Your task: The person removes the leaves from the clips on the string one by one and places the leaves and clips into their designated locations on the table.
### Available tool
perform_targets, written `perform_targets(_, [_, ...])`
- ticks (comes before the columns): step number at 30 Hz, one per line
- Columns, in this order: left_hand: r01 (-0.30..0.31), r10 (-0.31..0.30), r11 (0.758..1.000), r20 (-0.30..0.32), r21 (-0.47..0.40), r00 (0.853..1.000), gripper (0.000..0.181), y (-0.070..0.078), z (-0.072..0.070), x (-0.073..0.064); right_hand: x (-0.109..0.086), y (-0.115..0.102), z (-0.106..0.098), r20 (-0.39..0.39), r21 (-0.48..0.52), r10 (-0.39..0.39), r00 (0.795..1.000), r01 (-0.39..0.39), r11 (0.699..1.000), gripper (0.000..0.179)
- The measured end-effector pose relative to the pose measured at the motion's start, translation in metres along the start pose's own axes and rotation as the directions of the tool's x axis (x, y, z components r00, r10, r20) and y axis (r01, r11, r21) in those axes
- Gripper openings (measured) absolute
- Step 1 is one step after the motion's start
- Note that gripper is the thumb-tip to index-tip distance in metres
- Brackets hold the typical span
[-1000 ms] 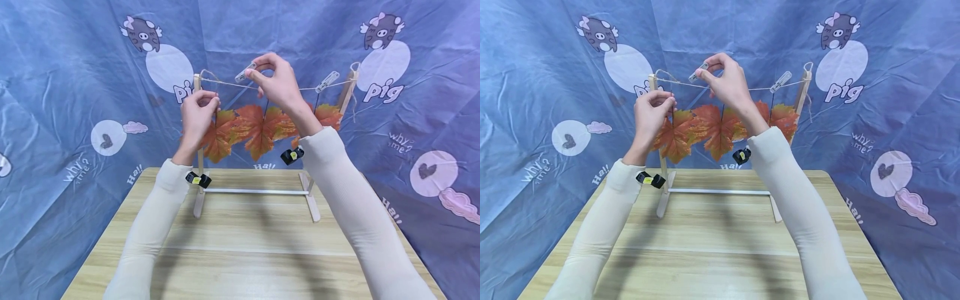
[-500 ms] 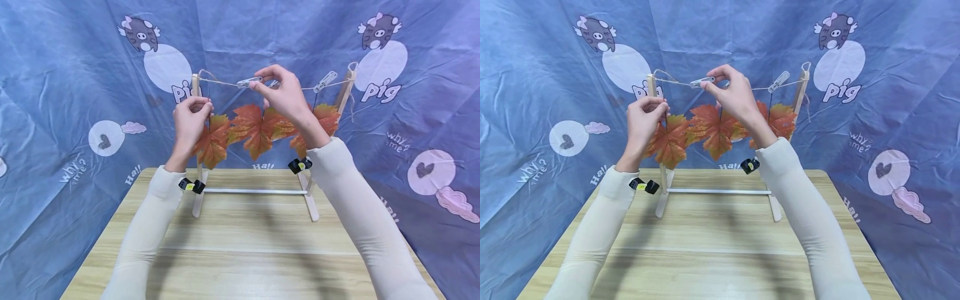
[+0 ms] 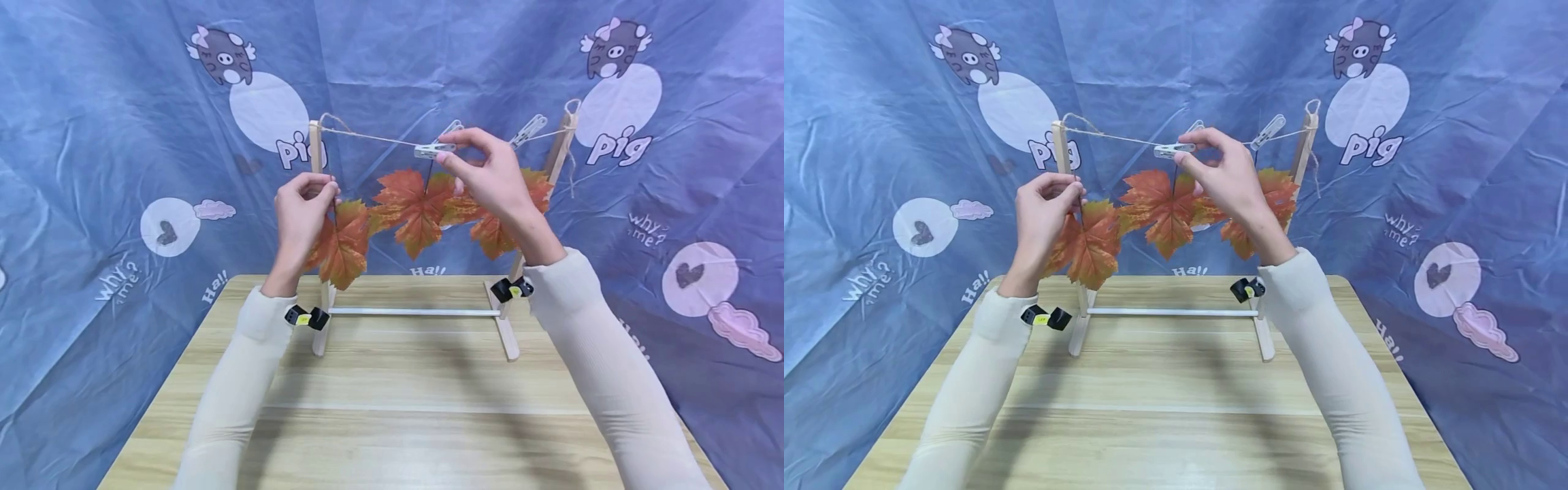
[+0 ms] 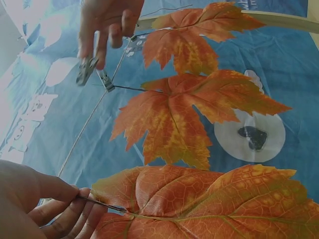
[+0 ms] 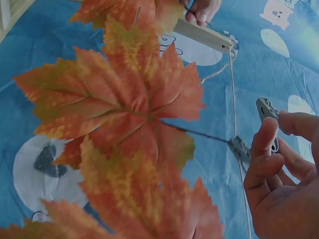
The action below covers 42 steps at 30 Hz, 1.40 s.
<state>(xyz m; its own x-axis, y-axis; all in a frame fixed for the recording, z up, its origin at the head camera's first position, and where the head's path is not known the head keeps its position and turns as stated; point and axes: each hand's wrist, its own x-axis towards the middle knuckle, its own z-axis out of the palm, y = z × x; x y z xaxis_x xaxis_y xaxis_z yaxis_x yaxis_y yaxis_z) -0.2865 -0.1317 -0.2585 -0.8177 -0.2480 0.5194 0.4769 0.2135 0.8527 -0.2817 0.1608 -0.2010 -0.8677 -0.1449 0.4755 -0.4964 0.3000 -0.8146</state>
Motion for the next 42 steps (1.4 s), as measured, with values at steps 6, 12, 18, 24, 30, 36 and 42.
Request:
perform_targets(6, [0.018, -0.018, 0.999, -0.017, -0.037, 1.0, 0.017, -0.006, -0.005, -0.005, -0.013, 0.014, -0.013, -0.02, -0.037, 0.007, 1.0, -0.008, 0.999, 0.039])
perform_targets(12, [0.033, -0.034, 0.998, -0.012, -0.059, 0.999, 0.015, -0.016, -0.008, -0.01, -0.025, 0.028, -0.024, -0.016, -0.091, 0.018, 1.0, -0.019, 0.996, 0.04])
perform_targets(18, [0.08, -0.081, 0.995, -0.014, -0.053, 0.997, 0.018, -0.024, -0.012, -0.016, -0.037, 0.04, -0.035, -0.018, -0.071, 0.037, 0.999, -0.038, 0.997, 0.041])
perform_targets(24, [0.105, -0.106, 0.991, -0.012, -0.08, 0.994, 0.019, -0.033, -0.014, -0.021, -0.049, 0.051, -0.045, -0.026, -0.039, 0.053, 0.998, -0.054, 0.998, 0.038])
perform_targets(30, [0.132, -0.133, 0.982, 0.006, -0.137, 0.991, 0.018, -0.039, -0.016, -0.026, -0.06, 0.058, -0.054, -0.052, -0.091, 0.066, 0.996, -0.071, 0.993, 0.038])
perform_targets(36, [0.175, -0.174, 0.966, 0.018, -0.192, 0.984, 0.013, -0.044, -0.014, -0.031, -0.072, 0.068, -0.063, -0.09, -0.111, 0.1, 0.991, -0.11, 0.988, 0.036])
perform_targets(42, [0.214, -0.213, 0.953, 0.031, -0.214, 0.977, 0.005, -0.051, -0.014, -0.038, -0.085, 0.078, -0.07, -0.112, -0.123, 0.128, 0.986, -0.141, 0.982, 0.036])
